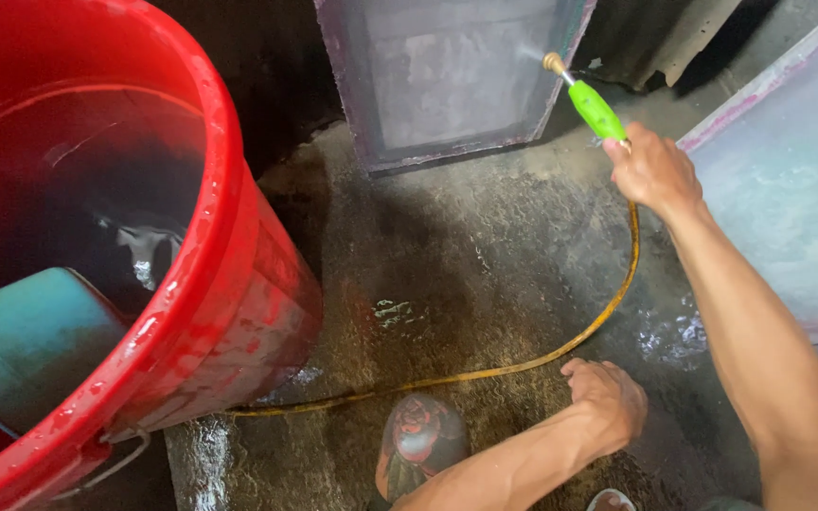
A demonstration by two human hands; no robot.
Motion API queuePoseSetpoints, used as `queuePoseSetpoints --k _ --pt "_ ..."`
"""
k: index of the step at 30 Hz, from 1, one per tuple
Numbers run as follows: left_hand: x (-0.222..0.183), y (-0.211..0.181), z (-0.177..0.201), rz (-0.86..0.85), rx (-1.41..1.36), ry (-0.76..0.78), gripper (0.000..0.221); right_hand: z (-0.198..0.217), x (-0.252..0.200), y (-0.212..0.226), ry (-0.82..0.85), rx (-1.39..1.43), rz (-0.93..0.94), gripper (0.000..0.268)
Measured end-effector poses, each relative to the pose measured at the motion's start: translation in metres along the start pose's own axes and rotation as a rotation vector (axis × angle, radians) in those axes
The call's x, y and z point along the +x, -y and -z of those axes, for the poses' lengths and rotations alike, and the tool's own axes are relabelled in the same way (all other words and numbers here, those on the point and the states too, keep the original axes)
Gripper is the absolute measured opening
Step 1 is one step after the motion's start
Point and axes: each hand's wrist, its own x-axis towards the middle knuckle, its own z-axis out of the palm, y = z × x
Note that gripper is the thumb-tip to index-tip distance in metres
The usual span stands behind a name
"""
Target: Using a high-pressure water sprayer to clean ink and emulsion from screen printing frames in a workshop environment.
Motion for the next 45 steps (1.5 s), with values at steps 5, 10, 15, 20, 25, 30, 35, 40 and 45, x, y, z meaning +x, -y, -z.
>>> queuePoseSetpoints --k 5,10,15,20,25,30,35,40,45 --pt "0.007 0.0 -0.01 0.02 0.043 -0.004 0.071 -0.025 -0.025 -0.046 -0.039 -0.106 0.005 0.045" --pt "0.006 -0.002 -0.028 0.043 0.16 -0.035 0.062 -0.031 -0.051 -0.074 -0.091 -0.125 0.042 0.039" --pt "-0.052 -0.01 -0.033 -0.011 0.253 -0.066 0.057 -0.038 -0.07 -0.1 -0.163 -0.131 0.112 0.034" --pt "-0.055 -0.022 -0.063 -0.083 0.253 -0.082 0.056 -0.037 -0.076 -0.117 -0.152 -0.096 0.131 0.036" --pt "-0.052 -0.027 -0.067 -0.077 0.253 -0.141 0.062 -0.027 -0.087 -0.115 -0.117 -0.105 0.138 0.034" --pt "-0.06 -0.024 -0.048 -0.071 0.339 -0.069 0.058 -0.018 -0.094 -0.113 -0.039 -0.096 0.087 0.035" --pt "-0.051 -0.026 -0.049 -0.039 0.304 -0.092 0.06 -0.023 -0.095 -0.12 0.006 -0.134 0.059 0.04" --pt "-0.037 -0.029 -0.055 -0.094 0.427 -0.073 0.059 -0.027 -0.094 -0.125 0.04 -0.168 0.057 0.039" --pt "-0.034 -0.034 -0.049 -0.042 0.321 -0.07 0.059 -0.03 -0.094 -0.127 -0.01 -0.147 0.083 0.037"
